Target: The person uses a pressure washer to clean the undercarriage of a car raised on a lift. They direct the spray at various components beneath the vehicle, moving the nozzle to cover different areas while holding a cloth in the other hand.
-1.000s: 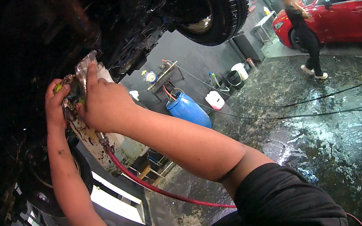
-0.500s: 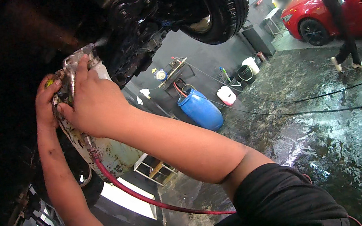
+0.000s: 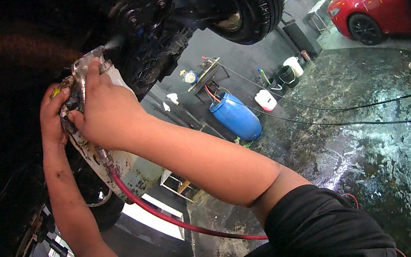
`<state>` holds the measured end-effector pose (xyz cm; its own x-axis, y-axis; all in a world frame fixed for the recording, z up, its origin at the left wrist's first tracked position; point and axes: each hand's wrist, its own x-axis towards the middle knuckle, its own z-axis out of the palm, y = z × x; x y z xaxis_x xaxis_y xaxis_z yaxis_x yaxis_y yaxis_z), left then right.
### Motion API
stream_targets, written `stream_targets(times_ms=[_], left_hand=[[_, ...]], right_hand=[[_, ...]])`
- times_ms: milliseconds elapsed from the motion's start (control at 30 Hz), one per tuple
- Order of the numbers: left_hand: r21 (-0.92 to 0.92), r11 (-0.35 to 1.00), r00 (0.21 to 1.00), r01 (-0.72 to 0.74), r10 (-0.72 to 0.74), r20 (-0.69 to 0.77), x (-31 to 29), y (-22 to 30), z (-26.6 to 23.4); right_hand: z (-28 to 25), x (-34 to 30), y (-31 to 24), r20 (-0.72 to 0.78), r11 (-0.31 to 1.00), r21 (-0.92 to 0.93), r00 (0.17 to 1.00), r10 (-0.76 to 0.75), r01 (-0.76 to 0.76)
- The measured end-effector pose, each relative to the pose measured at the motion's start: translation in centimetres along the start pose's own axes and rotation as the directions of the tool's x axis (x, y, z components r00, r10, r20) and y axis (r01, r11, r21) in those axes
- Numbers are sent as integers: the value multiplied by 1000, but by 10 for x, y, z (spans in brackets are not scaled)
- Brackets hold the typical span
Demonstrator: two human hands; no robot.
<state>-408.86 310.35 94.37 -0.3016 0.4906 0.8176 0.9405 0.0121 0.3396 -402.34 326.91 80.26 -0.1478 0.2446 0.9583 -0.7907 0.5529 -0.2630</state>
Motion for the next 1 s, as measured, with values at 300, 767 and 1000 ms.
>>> stream_targets(times_ms=[300, 767, 1000], left_hand=[[43, 994, 994, 96, -98, 46, 8, 43, -2], [-31, 976, 976, 214, -212, 59, 25, 53, 24], [53, 979, 976, 199, -203, 79, 29, 44, 29]], right_hand=[[-35, 0, -11, 30, 986, 167, 1000, 0, -5], [-70, 9, 3, -5, 988, 154, 1000, 8, -7], [-71, 6, 19, -3, 986, 168, 1000, -9, 10]])
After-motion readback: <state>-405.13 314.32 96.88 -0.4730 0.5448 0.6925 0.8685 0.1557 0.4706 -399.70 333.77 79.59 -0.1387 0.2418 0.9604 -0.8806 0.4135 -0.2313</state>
